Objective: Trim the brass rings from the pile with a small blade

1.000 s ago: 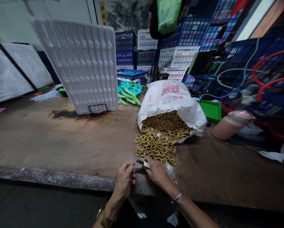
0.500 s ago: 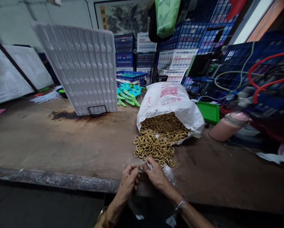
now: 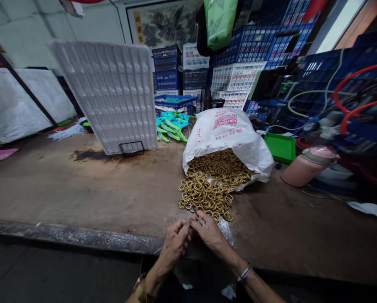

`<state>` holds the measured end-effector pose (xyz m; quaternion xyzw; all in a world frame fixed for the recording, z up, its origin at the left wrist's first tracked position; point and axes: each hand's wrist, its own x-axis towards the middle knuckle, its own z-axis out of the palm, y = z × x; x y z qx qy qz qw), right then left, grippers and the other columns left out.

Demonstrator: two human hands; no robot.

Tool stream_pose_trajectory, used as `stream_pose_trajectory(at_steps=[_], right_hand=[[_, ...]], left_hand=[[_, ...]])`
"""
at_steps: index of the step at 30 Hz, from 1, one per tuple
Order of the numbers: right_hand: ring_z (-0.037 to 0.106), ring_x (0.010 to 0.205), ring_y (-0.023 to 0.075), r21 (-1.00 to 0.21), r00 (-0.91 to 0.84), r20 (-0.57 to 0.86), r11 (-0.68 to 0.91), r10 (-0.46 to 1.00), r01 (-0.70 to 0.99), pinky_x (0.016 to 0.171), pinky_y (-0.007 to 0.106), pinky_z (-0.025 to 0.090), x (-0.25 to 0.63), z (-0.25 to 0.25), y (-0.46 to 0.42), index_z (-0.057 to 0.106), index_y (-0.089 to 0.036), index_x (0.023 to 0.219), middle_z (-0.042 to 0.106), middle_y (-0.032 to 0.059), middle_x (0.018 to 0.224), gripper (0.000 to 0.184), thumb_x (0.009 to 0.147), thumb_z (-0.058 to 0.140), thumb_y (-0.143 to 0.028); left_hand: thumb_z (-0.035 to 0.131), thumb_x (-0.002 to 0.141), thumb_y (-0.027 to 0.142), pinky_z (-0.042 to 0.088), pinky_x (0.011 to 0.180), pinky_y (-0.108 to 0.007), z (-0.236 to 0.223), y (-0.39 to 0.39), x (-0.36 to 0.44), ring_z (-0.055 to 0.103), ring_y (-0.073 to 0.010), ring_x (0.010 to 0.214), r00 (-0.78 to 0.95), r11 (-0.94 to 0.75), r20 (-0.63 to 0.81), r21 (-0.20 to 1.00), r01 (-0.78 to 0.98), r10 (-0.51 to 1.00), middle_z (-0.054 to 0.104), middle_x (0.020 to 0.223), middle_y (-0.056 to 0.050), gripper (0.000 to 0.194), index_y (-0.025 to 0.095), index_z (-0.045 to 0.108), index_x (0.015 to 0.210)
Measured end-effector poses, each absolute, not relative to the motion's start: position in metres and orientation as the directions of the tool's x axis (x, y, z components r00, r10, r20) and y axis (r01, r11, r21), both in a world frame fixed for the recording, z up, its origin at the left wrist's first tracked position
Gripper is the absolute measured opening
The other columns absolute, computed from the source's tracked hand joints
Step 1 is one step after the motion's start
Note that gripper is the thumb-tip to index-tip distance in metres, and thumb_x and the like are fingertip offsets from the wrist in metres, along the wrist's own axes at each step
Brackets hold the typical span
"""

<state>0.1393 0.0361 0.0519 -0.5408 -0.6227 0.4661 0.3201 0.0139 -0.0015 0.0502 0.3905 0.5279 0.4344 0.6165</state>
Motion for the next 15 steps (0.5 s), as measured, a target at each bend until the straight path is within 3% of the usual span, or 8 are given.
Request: stream_pose_trajectory(at_steps=[7, 11, 15], right_hand=[[0.045, 0.054, 0.0104, -0.929, -0.222, -0.105, -0.016, 0.969, 0.370, 0.055, 0.021, 0.035, 0.146, 0.049, 0.036, 0.044, -0.020, 0.065, 0.048, -0.0046, 0.055, 0.018, 0.077, 0.036, -0.032], [0.046, 0.058, 0.0117, -0.784, -0.262, 0.009, 0.170, 0.965, 0.597, 0.056, 0.021, 0.032, 0.153, 0.047, 0.028, 0.046, -0.020, 0.066, 0.051, -0.0021, 0.060, 0.015, 0.076, 0.036, -0.024], [0.049, 0.060, 0.0119, -0.618, -0.364, -0.004, 0.284, 0.931, 0.733, 0.056, 0.020, 0.029, 0.156, 0.046, 0.021, 0.051, -0.021, 0.077, 0.056, -0.0014, 0.065, 0.022, 0.065, 0.037, -0.009]], left_hand=[[0.053, 0.073, 0.048, 0.019, 0.033, -0.013, 0.048, -0.004, 0.014, 0.030, -0.0015, 0.036, 0.166, 0.369, -0.334, 0.885, -0.285, 0.928, 0.044, 0.055, 0.007, 0.032, 0.017, 0.047, 0.073], [0.052, 0.072, 0.050, 0.019, 0.032, -0.013, 0.052, -0.004, 0.016, 0.030, -0.0011, 0.035, 0.123, 0.354, -0.333, 0.892, -0.282, 0.935, 0.043, 0.054, 0.007, 0.034, 0.017, 0.045, 0.071], [0.055, 0.067, 0.054, 0.019, 0.032, -0.013, 0.059, -0.002, 0.020, 0.029, -0.0010, 0.033, 0.095, 0.366, -0.353, 0.895, -0.254, 0.931, 0.042, 0.051, 0.009, 0.038, 0.018, 0.042, 0.069]])
